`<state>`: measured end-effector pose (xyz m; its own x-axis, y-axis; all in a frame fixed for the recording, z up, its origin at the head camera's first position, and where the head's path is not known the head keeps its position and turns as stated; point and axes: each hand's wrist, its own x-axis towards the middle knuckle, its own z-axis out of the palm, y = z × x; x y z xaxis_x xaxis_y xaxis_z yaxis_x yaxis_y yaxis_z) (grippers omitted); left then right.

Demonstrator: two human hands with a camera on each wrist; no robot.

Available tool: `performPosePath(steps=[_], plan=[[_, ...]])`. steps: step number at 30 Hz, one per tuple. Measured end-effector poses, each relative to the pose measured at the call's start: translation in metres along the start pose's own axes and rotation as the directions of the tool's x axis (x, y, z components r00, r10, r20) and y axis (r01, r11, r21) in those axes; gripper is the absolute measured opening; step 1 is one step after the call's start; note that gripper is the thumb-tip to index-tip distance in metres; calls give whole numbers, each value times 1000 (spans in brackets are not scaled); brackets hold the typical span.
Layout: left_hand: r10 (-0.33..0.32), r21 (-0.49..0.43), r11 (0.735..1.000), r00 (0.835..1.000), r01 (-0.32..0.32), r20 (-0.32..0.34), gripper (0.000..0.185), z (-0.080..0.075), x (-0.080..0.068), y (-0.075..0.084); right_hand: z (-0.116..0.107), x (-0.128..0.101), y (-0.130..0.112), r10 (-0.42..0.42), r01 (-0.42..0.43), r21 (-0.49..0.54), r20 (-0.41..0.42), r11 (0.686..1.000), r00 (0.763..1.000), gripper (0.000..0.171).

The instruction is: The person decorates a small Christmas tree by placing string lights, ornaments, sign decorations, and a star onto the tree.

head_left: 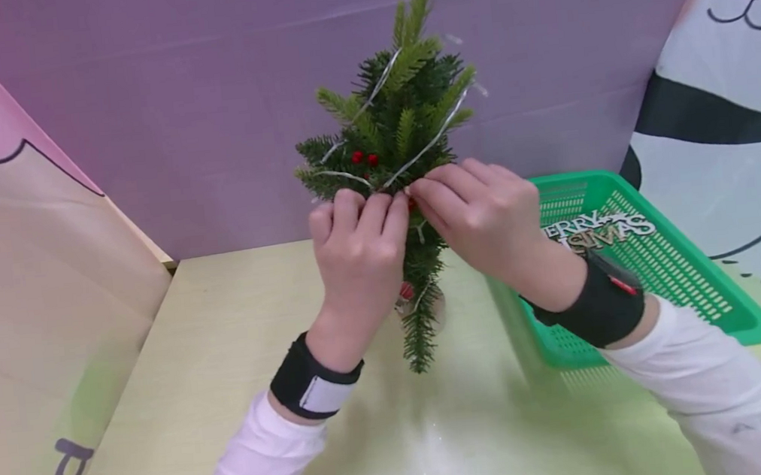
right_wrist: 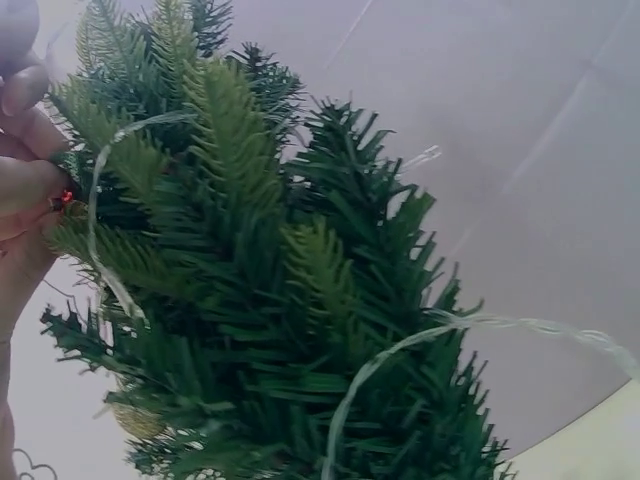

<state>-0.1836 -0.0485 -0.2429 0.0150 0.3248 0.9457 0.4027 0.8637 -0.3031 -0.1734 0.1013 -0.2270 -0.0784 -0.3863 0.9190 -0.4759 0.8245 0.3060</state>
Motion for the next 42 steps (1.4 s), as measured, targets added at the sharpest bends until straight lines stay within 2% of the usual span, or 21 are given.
performPosePath(steps=[6,14,20,27,32,42], plan=[[-9,-30,999,999,11,50,16,3,-3,1,4,-5,1,-31,31,11,-13,999,999,9],[-28,-42,999,996,32,91,17,5,-6,2,6,-6,4,-42,42,-24,-15,999,999,16],[-71,-101,991,992,82,106,18,6,-7,2,6,-8,5,-47,47,-23,15,999,999,18],[-130,-178,971,980,157,153,20,8,-8,1,8,-8,4,-34,34,-22,9,999,999,18],[-162,-200,961,975,191,153,22,9,-9,-1,9,-8,4,-15,15,-19,6,1000,1000,15],[-164,-178,965,973,192,160,23,10,-9,-2,9,-9,6,-1,2,-31,27,1000,1000,13]])
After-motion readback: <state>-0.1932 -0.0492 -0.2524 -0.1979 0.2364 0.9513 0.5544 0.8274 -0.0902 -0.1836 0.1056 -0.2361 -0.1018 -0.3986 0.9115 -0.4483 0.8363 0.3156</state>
